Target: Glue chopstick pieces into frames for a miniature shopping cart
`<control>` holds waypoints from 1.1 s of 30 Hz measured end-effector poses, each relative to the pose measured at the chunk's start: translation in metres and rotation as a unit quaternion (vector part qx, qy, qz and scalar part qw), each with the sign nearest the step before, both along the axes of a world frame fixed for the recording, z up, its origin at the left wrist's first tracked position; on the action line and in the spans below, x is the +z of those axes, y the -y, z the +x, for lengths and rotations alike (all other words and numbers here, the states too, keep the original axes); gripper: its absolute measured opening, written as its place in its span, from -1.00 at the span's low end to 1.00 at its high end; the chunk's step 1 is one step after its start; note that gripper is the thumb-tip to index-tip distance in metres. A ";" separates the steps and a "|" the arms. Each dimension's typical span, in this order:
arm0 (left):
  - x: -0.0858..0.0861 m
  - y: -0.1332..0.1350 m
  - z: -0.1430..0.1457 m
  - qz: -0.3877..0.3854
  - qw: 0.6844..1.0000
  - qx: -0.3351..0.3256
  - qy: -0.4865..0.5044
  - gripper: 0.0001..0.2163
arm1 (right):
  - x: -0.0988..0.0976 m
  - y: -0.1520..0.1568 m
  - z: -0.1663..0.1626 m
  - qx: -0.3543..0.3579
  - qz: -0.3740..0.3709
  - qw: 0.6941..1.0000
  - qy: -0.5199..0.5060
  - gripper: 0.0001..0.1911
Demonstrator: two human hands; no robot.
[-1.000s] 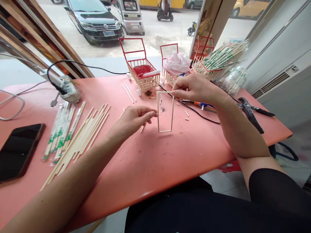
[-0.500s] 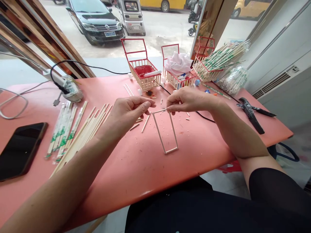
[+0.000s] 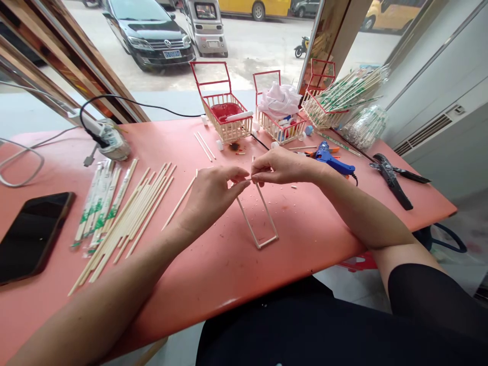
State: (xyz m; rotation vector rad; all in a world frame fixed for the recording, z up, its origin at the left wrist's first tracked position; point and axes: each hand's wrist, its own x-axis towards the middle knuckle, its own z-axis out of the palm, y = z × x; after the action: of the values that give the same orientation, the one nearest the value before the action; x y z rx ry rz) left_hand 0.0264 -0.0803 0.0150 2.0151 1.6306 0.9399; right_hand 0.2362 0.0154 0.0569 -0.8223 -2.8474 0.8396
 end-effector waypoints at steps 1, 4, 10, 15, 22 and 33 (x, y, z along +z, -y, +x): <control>-0.002 0.000 0.001 -0.003 1.000 0.007 -0.011 -0.82 | -0.001 0.000 -0.001 0.000 -0.002 1.000 -0.005 -0.81; -0.004 -0.001 0.002 -0.010 1.000 0.015 -0.024 -0.83 | -0.006 0.001 -0.005 0.003 -0.008 1.000 -0.012 -0.80; -0.005 -0.002 0.002 -0.014 0.999 0.027 -0.011 -0.82 | -0.007 -0.004 -0.003 -0.045 0.042 0.997 -0.042 -0.68; -0.008 -0.002 0.001 -0.024 0.999 0.034 -0.010 -0.83 | 0.003 -0.008 0.008 -0.126 0.118 0.979 -0.105 -0.61; -0.006 -0.001 0.001 -0.029 0.998 0.032 0.036 -0.83 | 0.018 -0.010 0.031 -0.171 0.159 0.971 -0.055 -0.68; 0.011 0.005 0.000 -0.046 0.994 0.022 0.097 -0.86 | 0.023 -0.010 0.121 -0.356 0.237 0.904 0.020 -0.73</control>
State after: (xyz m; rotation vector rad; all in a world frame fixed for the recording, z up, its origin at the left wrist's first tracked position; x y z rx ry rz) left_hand 0.0266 -0.0848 0.0265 1.7736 1.5874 1.0222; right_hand 0.3571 0.0250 0.0798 -1.6161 -2.2879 0.0325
